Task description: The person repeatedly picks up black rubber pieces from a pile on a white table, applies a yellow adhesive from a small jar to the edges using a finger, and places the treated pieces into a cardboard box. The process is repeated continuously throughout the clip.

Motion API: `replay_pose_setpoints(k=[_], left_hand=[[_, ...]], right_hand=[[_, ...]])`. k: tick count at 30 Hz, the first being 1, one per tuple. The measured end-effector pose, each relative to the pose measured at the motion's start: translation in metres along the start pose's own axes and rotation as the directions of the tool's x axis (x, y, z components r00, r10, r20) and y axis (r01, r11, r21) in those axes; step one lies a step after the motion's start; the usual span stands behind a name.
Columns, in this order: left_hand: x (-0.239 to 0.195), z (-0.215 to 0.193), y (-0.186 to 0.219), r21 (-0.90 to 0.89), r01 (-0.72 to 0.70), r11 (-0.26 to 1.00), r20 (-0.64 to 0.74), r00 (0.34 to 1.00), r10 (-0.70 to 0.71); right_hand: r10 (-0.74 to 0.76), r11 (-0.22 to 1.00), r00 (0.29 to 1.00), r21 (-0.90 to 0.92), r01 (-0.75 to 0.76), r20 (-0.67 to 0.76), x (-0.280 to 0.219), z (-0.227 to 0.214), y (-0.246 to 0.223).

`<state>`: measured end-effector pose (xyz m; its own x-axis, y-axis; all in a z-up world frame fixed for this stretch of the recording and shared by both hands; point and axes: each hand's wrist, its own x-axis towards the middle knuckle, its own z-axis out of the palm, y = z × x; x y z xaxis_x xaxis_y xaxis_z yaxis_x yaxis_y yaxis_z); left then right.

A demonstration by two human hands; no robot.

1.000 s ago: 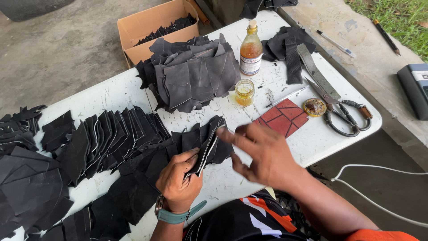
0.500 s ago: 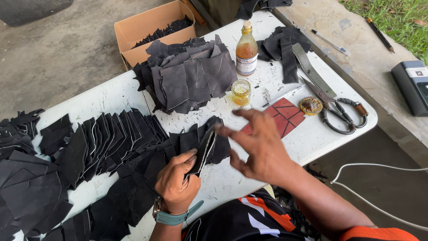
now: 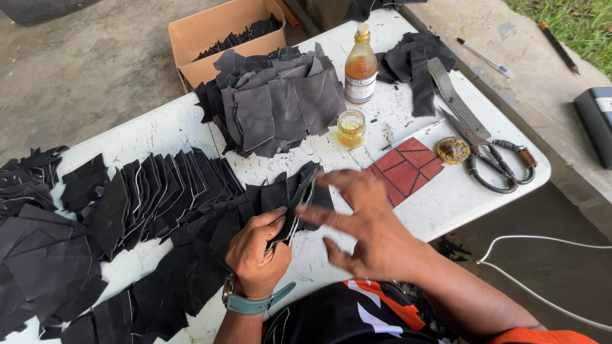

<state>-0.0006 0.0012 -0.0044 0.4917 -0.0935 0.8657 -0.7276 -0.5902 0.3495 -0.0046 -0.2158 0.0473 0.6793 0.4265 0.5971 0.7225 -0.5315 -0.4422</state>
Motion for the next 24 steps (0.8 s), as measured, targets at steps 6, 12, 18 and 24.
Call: replay_pose_setpoints(k=[6, 12, 18, 24], left_hand=[[0.002, 0.0, 0.0, -0.017, 0.002, 1.0, 0.006, 1.0, -0.002], [0.001, -0.004, -0.001, -0.023, 0.038, 0.999, 0.011, 0.999, -0.038], [0.0, -0.011, -0.002, -0.021, 0.049, 0.999, 0.009, 0.999, -0.049], [0.001, -0.009, 0.0, 0.034, -0.009, 0.999, -0.053, 0.999, 0.011]], right_hand=[[-0.067, 0.997, 0.997, -0.03, 0.068, 0.032, 0.001, 0.001, -0.006], [-0.171, 0.967, 0.983, 0.201, 0.153, 0.073, -0.003, 0.004, -0.014], [-0.167, 0.982, 0.986, 0.089, 0.165, 0.02, -0.013, 0.018, -0.021], [-0.067, 0.989, 0.996, -0.134, 0.059, -0.055, -0.003, 0.012, -0.013]])
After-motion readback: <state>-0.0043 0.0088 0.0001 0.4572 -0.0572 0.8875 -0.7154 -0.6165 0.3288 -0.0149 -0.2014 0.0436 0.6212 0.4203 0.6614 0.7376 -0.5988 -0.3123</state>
